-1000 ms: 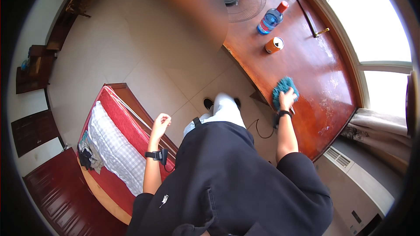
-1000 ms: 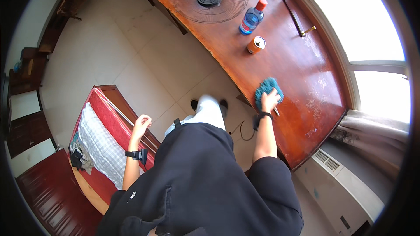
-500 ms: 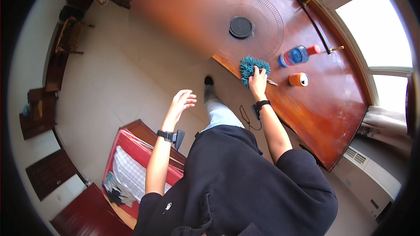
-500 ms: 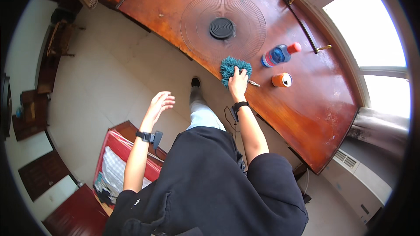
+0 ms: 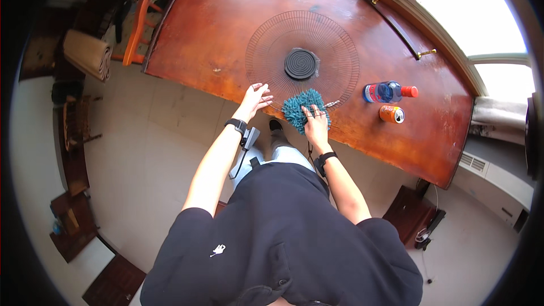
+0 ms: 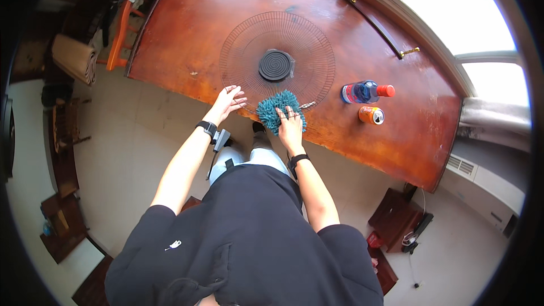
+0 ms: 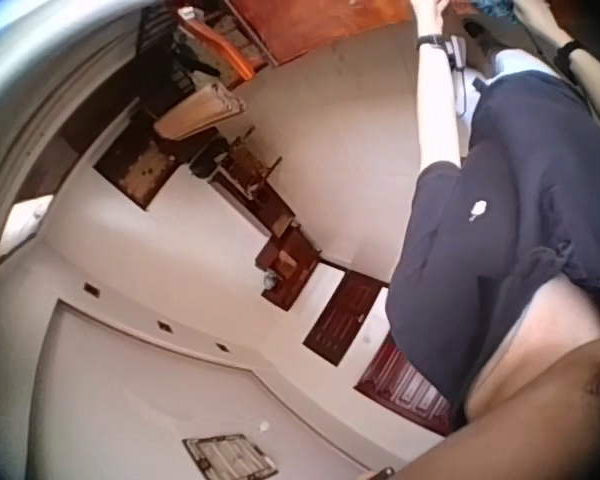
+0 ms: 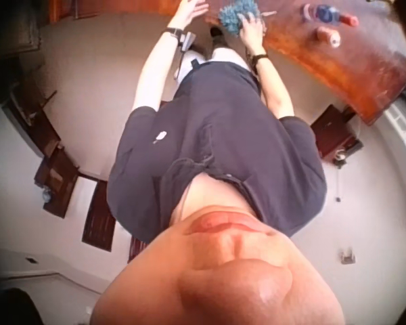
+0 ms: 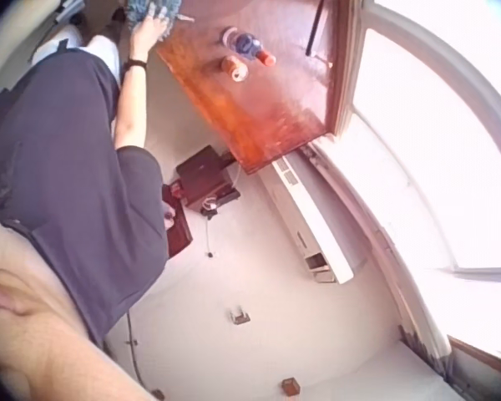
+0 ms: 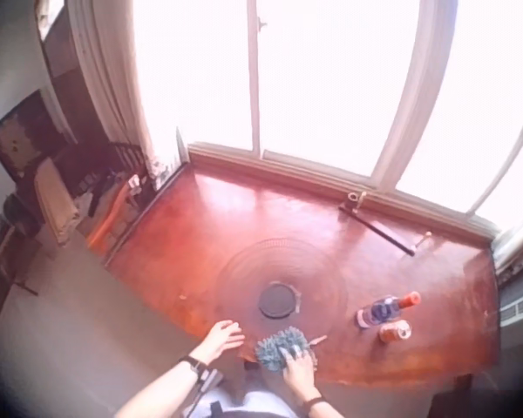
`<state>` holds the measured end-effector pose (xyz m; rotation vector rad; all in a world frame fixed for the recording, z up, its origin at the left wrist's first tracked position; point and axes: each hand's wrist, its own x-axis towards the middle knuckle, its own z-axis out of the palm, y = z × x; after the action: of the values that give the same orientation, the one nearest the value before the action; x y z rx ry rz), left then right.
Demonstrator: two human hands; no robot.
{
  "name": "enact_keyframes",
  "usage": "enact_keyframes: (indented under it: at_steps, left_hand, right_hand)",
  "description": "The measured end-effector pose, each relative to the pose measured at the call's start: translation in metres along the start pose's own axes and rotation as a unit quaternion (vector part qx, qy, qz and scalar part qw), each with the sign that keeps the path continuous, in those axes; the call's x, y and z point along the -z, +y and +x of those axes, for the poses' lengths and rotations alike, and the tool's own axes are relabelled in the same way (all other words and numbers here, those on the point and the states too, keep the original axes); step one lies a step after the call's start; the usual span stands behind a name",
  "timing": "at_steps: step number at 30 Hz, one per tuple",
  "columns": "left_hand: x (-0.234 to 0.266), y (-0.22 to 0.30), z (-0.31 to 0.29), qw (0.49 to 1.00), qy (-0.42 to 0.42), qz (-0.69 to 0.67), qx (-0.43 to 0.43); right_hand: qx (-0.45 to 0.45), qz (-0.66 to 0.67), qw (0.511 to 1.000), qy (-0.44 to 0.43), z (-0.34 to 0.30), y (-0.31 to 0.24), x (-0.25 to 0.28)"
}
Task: Cleaning balcony railings and indoor furniture using a duster.
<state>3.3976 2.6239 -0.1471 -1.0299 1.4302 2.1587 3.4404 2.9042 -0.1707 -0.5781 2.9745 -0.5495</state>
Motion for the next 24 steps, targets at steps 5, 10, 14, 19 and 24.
enact_keyframes:
  at_steps: [5,10,14,19,24]
  left_hand:
    - [0.019,0.021,0.031,0.996,-0.073,-0.054,0.004]
    - [0.088,0.065,0.015,0.995,-0.098,-0.006,-0.002]
    - [0.194,0.108,-0.029,0.997,-0.078,0.01,0.002]
    - [0.34,0.137,-0.111,0.998,0.024,0.015,-0.053]
    - [0.413,0.145,-0.159,0.992,0.104,-0.017,-0.069]
  right_hand:
    - [-0.152,-0.012,0.988,0.003,-0.026,0.007,0.02]
    - [-0.329,-0.048,0.938,0.1,-0.054,0.063,0.004]
    - [-0.547,-0.07,0.828,0.102,-0.019,0.063,-0.017]
    - [-0.732,-0.032,0.668,0.129,0.11,-0.002,-0.04]
    - [-0.42,-0.122,0.829,0.348,0.259,-0.1,-0.129]
